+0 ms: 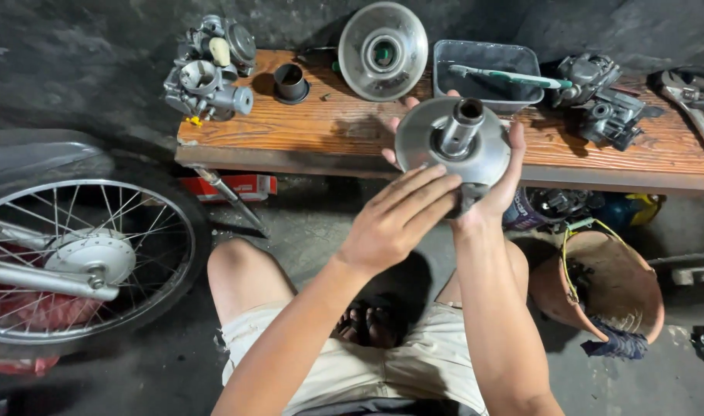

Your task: Cleaning a metal motorcycle housing using a toothbrush and a cloth to remove dirt and grease.

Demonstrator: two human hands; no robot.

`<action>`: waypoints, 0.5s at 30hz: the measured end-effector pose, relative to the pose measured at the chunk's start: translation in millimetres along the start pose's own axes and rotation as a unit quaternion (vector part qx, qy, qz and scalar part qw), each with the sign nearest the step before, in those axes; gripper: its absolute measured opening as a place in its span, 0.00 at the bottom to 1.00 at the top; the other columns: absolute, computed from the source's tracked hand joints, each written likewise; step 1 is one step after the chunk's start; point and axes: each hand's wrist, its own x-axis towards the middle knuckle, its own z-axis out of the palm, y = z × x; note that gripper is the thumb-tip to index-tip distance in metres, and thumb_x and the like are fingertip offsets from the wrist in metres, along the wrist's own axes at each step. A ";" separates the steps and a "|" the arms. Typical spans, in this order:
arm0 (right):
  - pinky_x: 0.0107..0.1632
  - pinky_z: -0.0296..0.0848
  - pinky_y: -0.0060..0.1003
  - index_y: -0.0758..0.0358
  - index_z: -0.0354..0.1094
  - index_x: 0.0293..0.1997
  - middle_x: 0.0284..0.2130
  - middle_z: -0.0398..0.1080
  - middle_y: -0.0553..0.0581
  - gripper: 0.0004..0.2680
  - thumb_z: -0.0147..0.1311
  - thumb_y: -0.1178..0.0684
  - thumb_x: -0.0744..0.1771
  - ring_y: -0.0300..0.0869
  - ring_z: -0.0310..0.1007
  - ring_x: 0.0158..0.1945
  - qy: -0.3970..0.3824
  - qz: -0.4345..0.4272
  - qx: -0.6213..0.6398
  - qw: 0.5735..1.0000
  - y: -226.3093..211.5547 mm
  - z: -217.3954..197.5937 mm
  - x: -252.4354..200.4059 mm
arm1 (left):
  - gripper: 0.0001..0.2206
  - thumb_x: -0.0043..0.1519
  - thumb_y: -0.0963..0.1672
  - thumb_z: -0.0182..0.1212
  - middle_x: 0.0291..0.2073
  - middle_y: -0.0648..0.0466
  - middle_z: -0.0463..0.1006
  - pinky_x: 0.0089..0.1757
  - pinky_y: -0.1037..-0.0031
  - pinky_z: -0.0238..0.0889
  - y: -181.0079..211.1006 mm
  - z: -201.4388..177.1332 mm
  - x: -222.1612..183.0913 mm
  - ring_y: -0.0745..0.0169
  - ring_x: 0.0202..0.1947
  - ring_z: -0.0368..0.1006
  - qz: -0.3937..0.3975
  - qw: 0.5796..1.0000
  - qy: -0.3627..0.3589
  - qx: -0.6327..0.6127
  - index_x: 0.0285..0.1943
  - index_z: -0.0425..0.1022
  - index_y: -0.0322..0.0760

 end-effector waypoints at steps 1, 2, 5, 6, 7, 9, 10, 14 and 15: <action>0.69 0.61 0.61 0.73 0.55 0.73 0.68 0.58 0.76 0.34 0.55 0.36 0.63 0.63 0.62 0.67 -0.003 -0.010 -0.003 1.000 6.3 4.4 -1.4 | 0.10 0.72 0.38 0.51 0.55 0.46 0.80 0.57 0.60 0.74 -4.3 -1.5 -2.6 0.46 0.55 0.79 0.010 1.000 0.010 0.005 0.51 0.80 0.30; 0.69 0.61 0.61 0.73 0.55 0.73 0.68 0.58 0.76 0.34 0.55 0.36 0.63 0.63 0.62 0.67 -0.003 -0.011 -0.002 1.000 11.2 7.7 -3.5 | 0.10 0.72 0.38 0.51 0.55 0.46 0.80 0.57 0.60 0.74 -11.6 -2.5 -4.6 0.46 0.55 0.79 0.011 1.000 0.010 0.004 0.51 0.80 0.30; 0.73 0.49 0.70 0.69 0.54 0.74 0.71 0.55 0.74 0.31 0.52 0.39 0.65 0.68 0.52 0.74 -0.011 -0.054 -0.012 0.998 17.0 11.7 -9.7 | 0.05 0.67 0.37 0.61 0.53 0.42 0.81 0.54 0.54 0.76 -32.7 -1.9 -14.3 0.41 0.53 0.80 0.006 0.999 0.033 0.007 0.47 0.82 0.28; 0.73 0.47 0.71 0.67 0.55 0.74 0.72 0.54 0.73 0.31 0.52 0.38 0.65 0.66 0.50 0.75 -0.003 -0.052 -0.028 0.998 14.8 9.6 -9.4 | 0.06 0.67 0.38 0.62 0.52 0.41 0.80 0.55 0.55 0.75 -41.6 -0.7 -19.0 0.41 0.54 0.78 -0.001 0.999 0.028 0.029 0.48 0.81 0.27; 0.74 0.44 0.72 0.65 0.56 0.73 0.73 0.53 0.72 0.31 0.52 0.36 0.64 0.64 0.49 0.77 0.004 -0.049 -0.044 0.998 12.8 7.5 -9.0 | 0.07 0.67 0.38 0.62 0.51 0.40 0.80 0.56 0.56 0.74 -50.7 0.2 -23.7 0.41 0.54 0.77 -0.008 0.998 0.023 0.050 0.50 0.80 0.27; 0.74 0.46 0.70 0.64 0.57 0.73 0.73 0.53 0.71 0.30 0.52 0.37 0.64 0.63 0.50 0.76 0.004 -0.040 -0.037 0.998 19.5 10.0 -12.9 | 0.07 0.67 0.39 0.62 0.49 0.41 0.80 0.55 0.56 0.73 -50.5 -2.1 -18.4 0.41 0.54 0.77 -0.087 0.996 0.012 0.020 0.50 0.80 0.27; 0.74 0.49 0.68 0.63 0.58 0.72 0.74 0.53 0.70 0.28 0.51 0.38 0.65 0.63 0.51 0.76 0.004 -0.033 -0.029 0.999 23.6 10.9 -15.0 | 0.07 0.67 0.39 0.61 0.48 0.42 0.80 0.55 0.57 0.73 -50.1 -4.1 -16.2 0.40 0.53 0.77 -0.166 0.986 0.001 -0.012 0.50 0.80 0.28; 0.75 0.50 0.66 0.63 0.63 0.67 0.73 0.57 0.62 0.23 0.52 0.41 0.66 0.59 0.55 0.74 0.015 -0.068 -0.073 0.995 19.7 -9.2 -16.4 | 0.08 0.61 0.37 0.66 0.47 0.49 0.79 0.54 0.60 0.73 -62.2 -1.9 -3.8 0.47 0.51 0.77 -0.253 0.967 0.011 -0.030 0.47 0.80 0.27; 0.74 0.52 0.66 0.63 0.64 0.65 0.72 0.59 0.61 0.22 0.52 0.41 0.67 0.59 0.57 0.73 0.031 -0.068 -0.084 0.994 19.9 -8.8 -16.4 | 0.08 0.62 0.36 0.63 0.44 0.48 0.78 0.51 0.58 0.74 -64.3 -2.8 1.0 0.43 0.48 0.78 -0.288 0.956 0.001 -0.060 0.49 0.79 0.26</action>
